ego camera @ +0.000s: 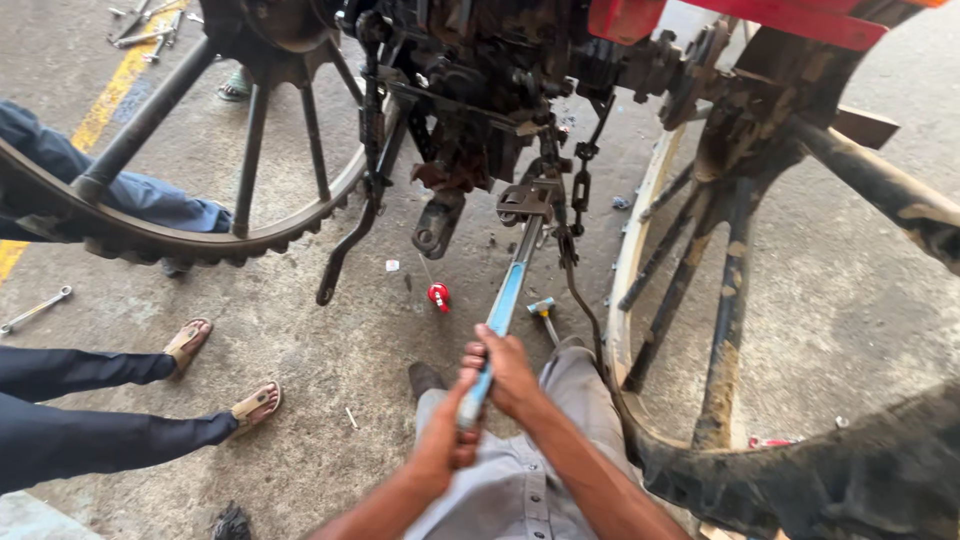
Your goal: The person uses a large pipe wrench to adjust a hitch component on the rear of a tractor and applies oil to mechanical joints using a red oil can.
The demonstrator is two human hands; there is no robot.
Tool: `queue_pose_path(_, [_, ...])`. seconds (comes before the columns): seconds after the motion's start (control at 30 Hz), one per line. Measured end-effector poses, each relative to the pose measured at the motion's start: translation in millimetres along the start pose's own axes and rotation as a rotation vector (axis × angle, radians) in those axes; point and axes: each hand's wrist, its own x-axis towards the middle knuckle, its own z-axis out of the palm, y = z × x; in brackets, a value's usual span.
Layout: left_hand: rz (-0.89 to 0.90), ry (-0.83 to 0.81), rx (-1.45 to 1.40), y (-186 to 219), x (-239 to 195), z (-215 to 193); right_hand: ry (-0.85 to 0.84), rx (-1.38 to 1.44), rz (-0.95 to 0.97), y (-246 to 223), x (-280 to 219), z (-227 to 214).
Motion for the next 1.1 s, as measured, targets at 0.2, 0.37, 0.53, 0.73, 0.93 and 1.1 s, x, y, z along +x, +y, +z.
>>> queue_pose_path(0.2, [-0.070, -0.030, -0.204, -52.7, -6.6, 111.7, -0.036, -0.168, 0.168, -89.0, -63.2, -30.2])
queue_pose_path(0.37, [-0.144, -0.273, -0.346, -29.0, -17.6, 91.1, 0.008, -0.304, 0.094, -86.6, -77.3, -3.6])
queue_pose_path(0.53, [-0.260, -0.596, -0.381, -12.5, -0.8, 73.8, 0.080, -0.502, 0.035, -81.0, -84.0, 8.0])
queue_pose_path(0.73, [-0.195, -0.599, -0.549, -30.2, 14.1, 72.0, 0.151, -0.838, -0.233, -77.0, -122.5, -3.0])
queue_pose_path(0.93, [-0.117, -0.565, -0.543, -25.4, 6.2, 75.4, 0.495, -0.583, -1.413, -112.7, -327.4, -57.5])
queue_pose_path(1.1, [-0.017, -0.511, -0.404, -20.7, -12.9, 76.4, 0.862, -1.096, -1.813, -174.8, -374.3, -75.7])
